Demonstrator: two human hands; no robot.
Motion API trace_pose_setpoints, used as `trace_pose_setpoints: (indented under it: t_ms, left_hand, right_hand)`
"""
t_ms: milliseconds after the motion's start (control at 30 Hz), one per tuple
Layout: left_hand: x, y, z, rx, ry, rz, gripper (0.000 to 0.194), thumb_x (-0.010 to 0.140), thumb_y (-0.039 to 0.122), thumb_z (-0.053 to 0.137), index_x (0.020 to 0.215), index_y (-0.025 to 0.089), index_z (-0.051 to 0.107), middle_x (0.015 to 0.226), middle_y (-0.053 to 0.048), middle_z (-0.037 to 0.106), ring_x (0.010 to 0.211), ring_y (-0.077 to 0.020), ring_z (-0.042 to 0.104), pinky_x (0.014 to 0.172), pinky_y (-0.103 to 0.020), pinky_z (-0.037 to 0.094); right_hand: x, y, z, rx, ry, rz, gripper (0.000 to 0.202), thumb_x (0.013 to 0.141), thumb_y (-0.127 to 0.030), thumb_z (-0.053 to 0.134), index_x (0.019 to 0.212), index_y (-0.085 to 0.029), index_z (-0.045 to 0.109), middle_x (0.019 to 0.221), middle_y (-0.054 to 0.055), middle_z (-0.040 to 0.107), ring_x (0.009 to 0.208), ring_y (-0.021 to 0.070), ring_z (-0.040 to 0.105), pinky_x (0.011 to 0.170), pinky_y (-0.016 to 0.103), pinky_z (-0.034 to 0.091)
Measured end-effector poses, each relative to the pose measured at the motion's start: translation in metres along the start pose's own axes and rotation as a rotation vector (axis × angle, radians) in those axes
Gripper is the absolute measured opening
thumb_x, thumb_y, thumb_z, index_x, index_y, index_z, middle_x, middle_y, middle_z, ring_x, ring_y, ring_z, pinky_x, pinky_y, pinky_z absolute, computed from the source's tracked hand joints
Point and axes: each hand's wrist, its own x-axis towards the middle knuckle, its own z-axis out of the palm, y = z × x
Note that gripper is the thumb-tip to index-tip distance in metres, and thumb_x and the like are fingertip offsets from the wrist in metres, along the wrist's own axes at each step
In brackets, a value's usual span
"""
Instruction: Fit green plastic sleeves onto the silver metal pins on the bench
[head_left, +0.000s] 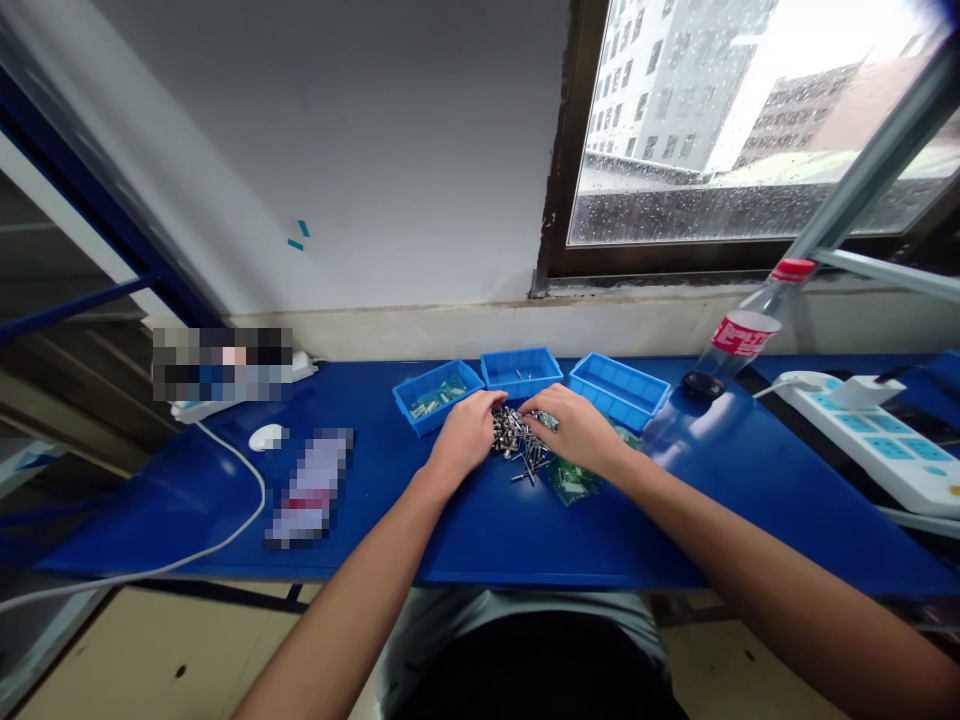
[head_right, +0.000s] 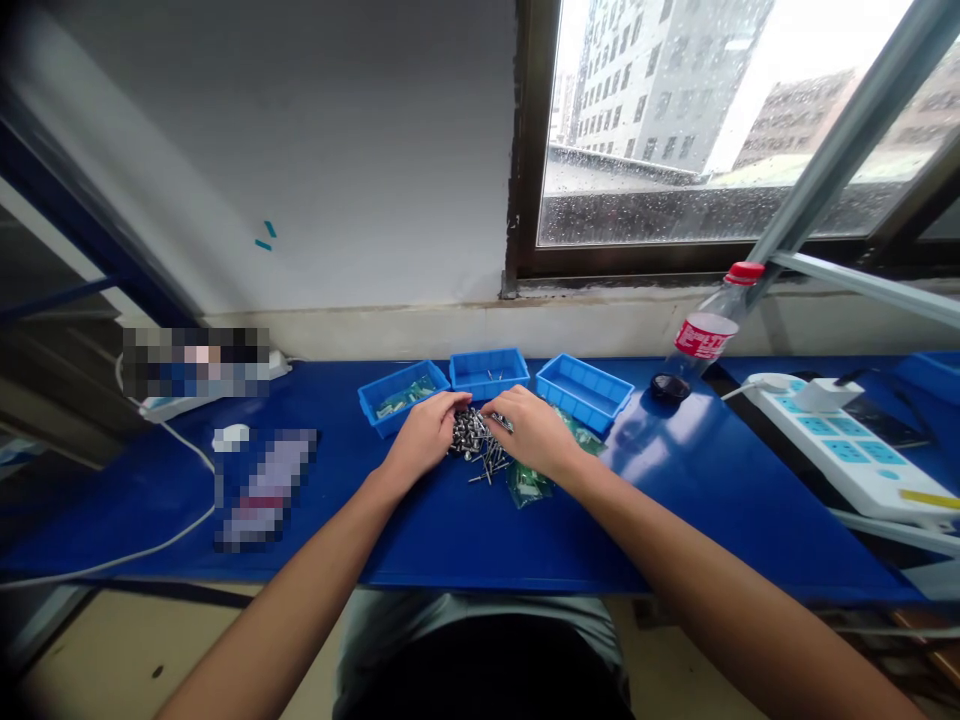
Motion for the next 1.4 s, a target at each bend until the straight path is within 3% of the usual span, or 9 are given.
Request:
trace_pose_setpoints:
  t_ms: [200, 467, 933, 1200, 1400]
  left_hand:
    - [0.000, 0.002, -0.001, 0.006, -0.020, 0.008, 0.037, 0.102, 0.012, 0.045, 0.125, 0.017, 0.074, 0.122, -0.011, 0.077, 0.111, -0.0271, 0.073, 0.103, -0.044, 0.059]
    - [-0.001, 0.001, 0.000, 0.012, -0.022, 0.032, 0.036, 0.103, 0.014, 0.045, 0.125, 0.018, 0.074, 0.122, -0.011, 0.076, 0.112, -0.0266, 0.073, 0.103, -0.043, 0.057]
    - [-0.001, 0.005, 0.000, 0.002, -0.032, 0.042, 0.030, 0.102, 0.018, 0.051, 0.120, 0.019, 0.075, 0.120, -0.011, 0.076, 0.109, -0.0271, 0.072, 0.101, -0.042, 0.058]
    - [-0.001, 0.006, 0.000, 0.015, -0.047, 0.027, 0.029, 0.103, 0.019, 0.051, 0.120, 0.019, 0.075, 0.120, -0.012, 0.076, 0.112, -0.0279, 0.071, 0.102, -0.044, 0.056]
    - [-0.001, 0.008, 0.000, 0.017, -0.061, 0.022, 0.028, 0.101, 0.020, 0.054, 0.119, 0.017, 0.075, 0.121, -0.013, 0.076, 0.113, -0.0293, 0.071, 0.103, -0.045, 0.056]
  right_hand:
    - [0.001, -0.008, -0.002, 0.035, -0.147, -0.196, 0.020, 0.103, -0.030, 0.066, 0.114, -0.028, 0.082, 0.114, 0.008, 0.079, 0.111, 0.0296, 0.063, 0.101, 0.050, 0.056]
    - [0.002, -0.011, 0.004, -0.052, -0.168, -0.162, 0.019, 0.102, -0.022, 0.066, 0.108, -0.023, 0.083, 0.109, 0.011, 0.075, 0.105, 0.0297, 0.064, 0.095, 0.047, 0.057]
    - [0.001, -0.002, 0.009, -0.024, -0.174, -0.188, 0.030, 0.098, -0.008, 0.060, 0.111, -0.026, 0.080, 0.110, 0.007, 0.081, 0.106, 0.0272, 0.070, 0.099, 0.044, 0.056]
    - [-0.001, -0.003, 0.013, -0.024, -0.122, -0.116, 0.028, 0.091, -0.001, 0.060, 0.102, -0.020, 0.076, 0.098, 0.009, 0.077, 0.099, 0.0266, 0.068, 0.088, 0.039, 0.056]
    - [-0.002, -0.001, 0.015, -0.018, -0.132, -0.089, 0.025, 0.095, -0.005, 0.059, 0.104, -0.021, 0.076, 0.101, 0.009, 0.076, 0.099, 0.0259, 0.068, 0.087, 0.038, 0.056]
